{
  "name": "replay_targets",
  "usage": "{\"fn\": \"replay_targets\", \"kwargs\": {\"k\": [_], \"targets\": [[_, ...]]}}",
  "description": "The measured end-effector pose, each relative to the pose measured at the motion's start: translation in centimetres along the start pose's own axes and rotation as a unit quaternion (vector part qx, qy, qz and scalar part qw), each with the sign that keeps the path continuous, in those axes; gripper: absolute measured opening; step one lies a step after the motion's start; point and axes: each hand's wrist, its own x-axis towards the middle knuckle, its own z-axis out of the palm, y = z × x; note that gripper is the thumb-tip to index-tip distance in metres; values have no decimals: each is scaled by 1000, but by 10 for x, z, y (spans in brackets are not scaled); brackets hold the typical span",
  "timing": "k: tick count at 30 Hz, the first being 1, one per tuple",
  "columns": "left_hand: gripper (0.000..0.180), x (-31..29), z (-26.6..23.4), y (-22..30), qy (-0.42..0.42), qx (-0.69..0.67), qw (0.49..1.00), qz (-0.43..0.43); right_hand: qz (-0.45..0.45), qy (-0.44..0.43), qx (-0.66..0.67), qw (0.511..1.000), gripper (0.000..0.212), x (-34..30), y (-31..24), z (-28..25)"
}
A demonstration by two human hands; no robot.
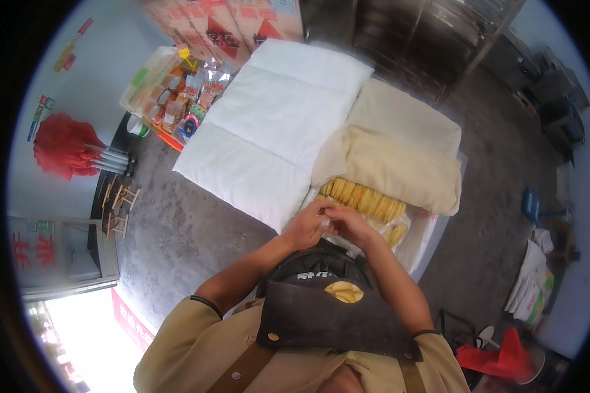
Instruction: The person places round baked goods into clear plastic bags and arranges them in a white tray. They use tongs to transfer items from a cloth-covered tray to the packaging tray, then seal the bags and cover the tray with a white cloth.
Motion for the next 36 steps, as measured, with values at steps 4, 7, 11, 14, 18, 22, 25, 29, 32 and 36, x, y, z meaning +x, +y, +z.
{"fn": "replay_targets", "kwargs": {"k": [4, 7, 11, 14, 18, 22, 25, 29, 32, 36], "targets": [[17, -13, 3, -8, 19, -41, 999, -6, -23, 98, -107, 989, 15, 1, -3, -1], [22, -20, 6, -12, 37, -83, 996, -5, -52, 137, -177, 973, 15, -4, -12, 7], [33, -21, 17, -13, 59, -154, 986, -27, -71, 103, -178, 976, 15, -5, -11, 23], [38, -20, 20, -15, 65, -176, 981, -39, -97, 115, -173, 973, 17, 1, 0, 20], [39, -29, 17, -23, 91, -68, 993, -32, -115, 172, -212, 955, 15, 16, 20, -3], [40, -49, 8, -29, 100, -61, 980, -161, -208, 414, -428, 777, 11, 28, 25, -30], [41, -61, 1, -26, 86, -74, 962, -249, -274, 432, -531, 676, 11, 16, 20, -39], [44, -51, 7, -26, 108, -93, 968, -208, -333, 338, -492, 730, 12, -8, 12, -20], [48, -26, 24, -37, 102, -230, 938, -238, -379, 231, -538, 717, 8, -28, -1, 1], [52, 6, 33, -57, -6, -323, 890, -323, -461, 64, -668, 581, 16, -39, -19, 16]]}}
